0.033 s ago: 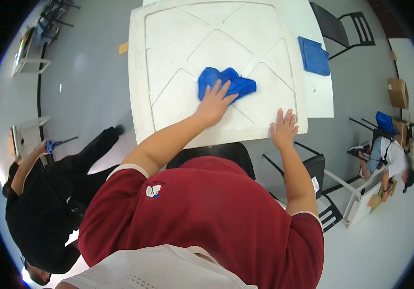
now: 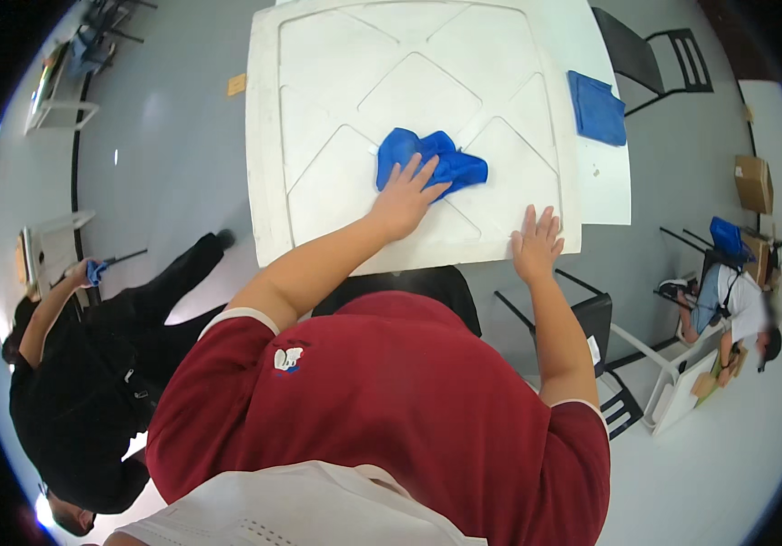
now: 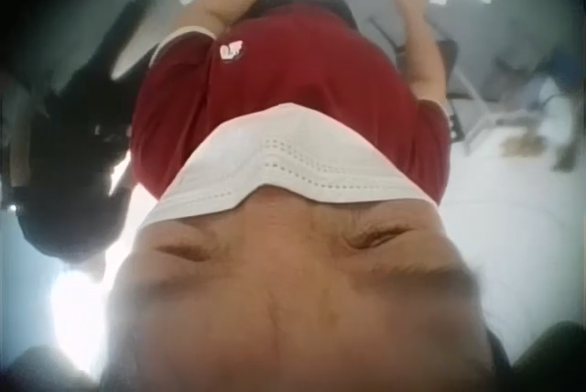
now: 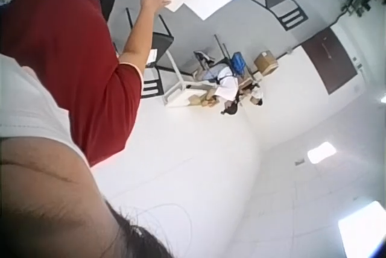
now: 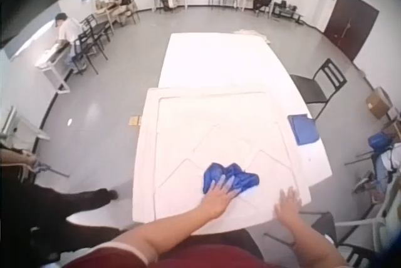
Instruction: Cleaning and wiping down square air filters with a blue cloth.
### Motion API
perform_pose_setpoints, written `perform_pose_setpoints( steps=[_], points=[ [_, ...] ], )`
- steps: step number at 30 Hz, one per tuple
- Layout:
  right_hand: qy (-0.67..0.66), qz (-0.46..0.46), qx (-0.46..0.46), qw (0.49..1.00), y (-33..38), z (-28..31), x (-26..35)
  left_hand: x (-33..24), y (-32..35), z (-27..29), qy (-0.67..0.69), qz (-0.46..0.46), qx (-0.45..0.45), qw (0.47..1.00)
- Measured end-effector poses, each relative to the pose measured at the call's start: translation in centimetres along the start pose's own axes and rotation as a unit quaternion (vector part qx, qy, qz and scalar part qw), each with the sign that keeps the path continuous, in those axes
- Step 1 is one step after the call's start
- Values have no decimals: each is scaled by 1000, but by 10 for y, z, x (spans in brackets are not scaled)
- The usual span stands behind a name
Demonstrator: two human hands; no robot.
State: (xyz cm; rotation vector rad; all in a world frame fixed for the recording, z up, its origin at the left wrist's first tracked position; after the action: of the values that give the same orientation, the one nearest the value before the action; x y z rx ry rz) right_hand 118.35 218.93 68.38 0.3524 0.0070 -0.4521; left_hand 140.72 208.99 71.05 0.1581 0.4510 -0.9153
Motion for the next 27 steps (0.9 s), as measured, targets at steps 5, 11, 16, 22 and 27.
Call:
perform_pose_setpoints(
  steps=[5, 11, 16, 22, 27],
  points=[
    [-28, 27, -23, 999, 1, 1, 3, 49, 55, 21, -43, 105, -63, 992],
    [-18, 27, -32, 999, 0, 1, 1, 99, 159, 67, -113, 249, -124, 954],
    [-27, 32, -47, 998, 1, 3, 1, 75, 169, 56, -109, 302, -130, 938],
    [-45, 34, -64, 996, 2, 9, 3, 48, 166, 29, -32, 317, -33, 947],
    [-20, 5, -13, 1000, 1, 2, 0, 43, 169, 40, -58, 312, -97, 943]
  ],
)
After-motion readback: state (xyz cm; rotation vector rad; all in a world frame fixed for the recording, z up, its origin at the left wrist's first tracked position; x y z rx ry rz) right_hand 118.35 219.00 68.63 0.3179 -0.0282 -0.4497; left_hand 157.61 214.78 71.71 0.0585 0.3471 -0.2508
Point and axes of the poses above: each hand's wrist, its own y-axis away from the middle knuckle, its own z-axis out of the back of the hand, x = y × z, the point moved 9 cm from there along -y, towards the middle knuckle, and after that the axes turned 6 degrees about -z, right-handed, at the moved point
